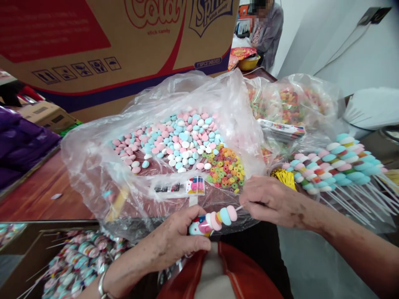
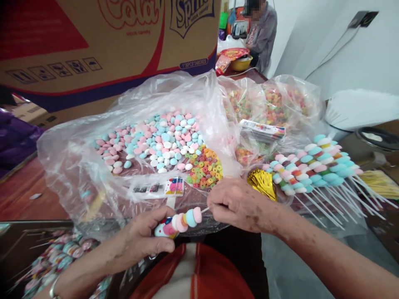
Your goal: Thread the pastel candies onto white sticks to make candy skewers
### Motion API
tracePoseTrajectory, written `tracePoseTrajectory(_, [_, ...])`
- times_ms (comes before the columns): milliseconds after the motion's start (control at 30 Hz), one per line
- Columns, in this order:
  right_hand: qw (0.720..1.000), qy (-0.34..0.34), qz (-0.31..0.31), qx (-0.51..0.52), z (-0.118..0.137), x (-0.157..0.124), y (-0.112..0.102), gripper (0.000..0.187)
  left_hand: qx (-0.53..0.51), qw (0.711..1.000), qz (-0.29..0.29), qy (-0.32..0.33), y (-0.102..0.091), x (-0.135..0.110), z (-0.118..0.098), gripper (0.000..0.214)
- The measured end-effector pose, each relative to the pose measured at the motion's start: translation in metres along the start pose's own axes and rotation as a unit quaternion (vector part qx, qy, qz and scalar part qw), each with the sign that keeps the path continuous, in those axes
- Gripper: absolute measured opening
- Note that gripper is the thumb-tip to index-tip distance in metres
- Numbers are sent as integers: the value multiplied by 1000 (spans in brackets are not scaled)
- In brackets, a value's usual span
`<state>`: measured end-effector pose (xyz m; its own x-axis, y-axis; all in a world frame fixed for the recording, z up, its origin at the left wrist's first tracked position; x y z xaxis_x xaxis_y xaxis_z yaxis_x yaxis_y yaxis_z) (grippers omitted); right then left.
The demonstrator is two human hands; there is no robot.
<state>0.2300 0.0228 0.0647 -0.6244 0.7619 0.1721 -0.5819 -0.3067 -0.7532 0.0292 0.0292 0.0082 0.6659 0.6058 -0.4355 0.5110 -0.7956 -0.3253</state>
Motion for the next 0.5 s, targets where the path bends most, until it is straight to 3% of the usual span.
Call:
tracePoseTrajectory(100, [999,12,35,19,-5,3,12,21,-39,998,36,-16,6,6,0,37])
tracePoseTrajectory(167, [998,28,51,38,-10,6,14,21,-12,999,47,-10,9,10,-5,39])
tracePoseTrajectory(267, [997,34,51,40,-15,10,1,21,75,995,66,19,10,14,-15,39])
tracePoseTrajectory(333, [998,27,56,18,-16,13,-10,21,79,993,74,42,7,16,-20,41])
tracePoseTrajectory(500, [998,13,49,-33,-16,23,-26,23,44,997,-4,55,-13,18,-17,41])
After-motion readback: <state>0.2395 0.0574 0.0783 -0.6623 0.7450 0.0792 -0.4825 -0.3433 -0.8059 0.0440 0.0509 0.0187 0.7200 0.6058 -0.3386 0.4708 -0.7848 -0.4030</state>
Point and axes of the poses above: each hand's wrist, its own x-axis towards the middle knuckle, its own y-axis out of the palm, z = x × y, the point moved 6 cm from there along x, towards the middle knuckle, and after that the axes turned 2 degrees about x, right-handed, at the moved point
